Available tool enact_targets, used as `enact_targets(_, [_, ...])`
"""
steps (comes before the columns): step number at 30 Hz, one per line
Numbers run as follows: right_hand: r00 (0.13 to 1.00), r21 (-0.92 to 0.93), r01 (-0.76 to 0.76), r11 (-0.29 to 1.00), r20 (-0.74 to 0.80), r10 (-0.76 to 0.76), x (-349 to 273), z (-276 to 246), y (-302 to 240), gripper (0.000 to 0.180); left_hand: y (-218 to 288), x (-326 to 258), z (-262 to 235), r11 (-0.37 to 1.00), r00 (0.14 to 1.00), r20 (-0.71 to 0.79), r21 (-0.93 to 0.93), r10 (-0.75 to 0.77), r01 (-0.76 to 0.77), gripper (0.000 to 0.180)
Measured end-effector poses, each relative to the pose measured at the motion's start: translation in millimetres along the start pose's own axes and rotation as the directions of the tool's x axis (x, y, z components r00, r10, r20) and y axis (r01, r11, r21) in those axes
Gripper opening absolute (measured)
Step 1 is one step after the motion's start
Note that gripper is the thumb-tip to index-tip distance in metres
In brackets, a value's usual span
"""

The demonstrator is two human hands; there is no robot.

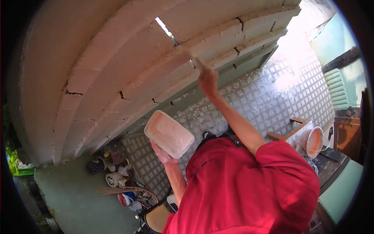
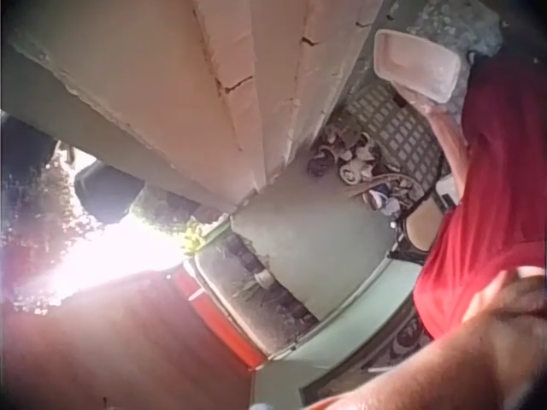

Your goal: Applying white plaster or filler to gaps in a masonry ceiling using a putty knife.

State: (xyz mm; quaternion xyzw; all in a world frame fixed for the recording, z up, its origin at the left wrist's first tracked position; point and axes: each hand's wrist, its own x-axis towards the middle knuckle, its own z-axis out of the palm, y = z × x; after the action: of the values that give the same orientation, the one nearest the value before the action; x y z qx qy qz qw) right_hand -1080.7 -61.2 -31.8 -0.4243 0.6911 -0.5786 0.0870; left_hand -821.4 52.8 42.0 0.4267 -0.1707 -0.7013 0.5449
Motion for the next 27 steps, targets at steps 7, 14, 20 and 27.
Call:
enact_targets(7, [0.981, -0.173, -0.048, 0.984, -0.192, 0.015, 24.1, -4.0, -3.0, 0.064, 8.3, 8.8, -7.6, 1.0, 1.0, 0.001, -0.013, -0.024, 0.024, 0.057])
enact_targets(14, [0.99, -0.043, 0.105, 0.994, -0.087, -0.109, -8.2, 21.4, -6.7, 0.058, 9.5, 20.7, -19.5, 0.998, 0.995, 0.079, -0.021, -0.059, 0.061, 0.057])
enact_targets(20, [0.963, -0.114, -0.098, 0.989, -0.263, 0.065, 19.2, -2.1, 18.8, 0.057, 10.4, 22.7, -20.5, 0.996, 0.994, 0.082, -0.034, -0.073, 0.076, 0.058])
enact_targets(27, [0.959, -0.057, -0.074, 0.996, -0.279, 0.055, 10.0, 66.9, 7.1, 0.068, 11.9, 22.4, -22.7, 0.998, 0.994, 0.092, 0.002, -0.067, 0.067, 0.058])
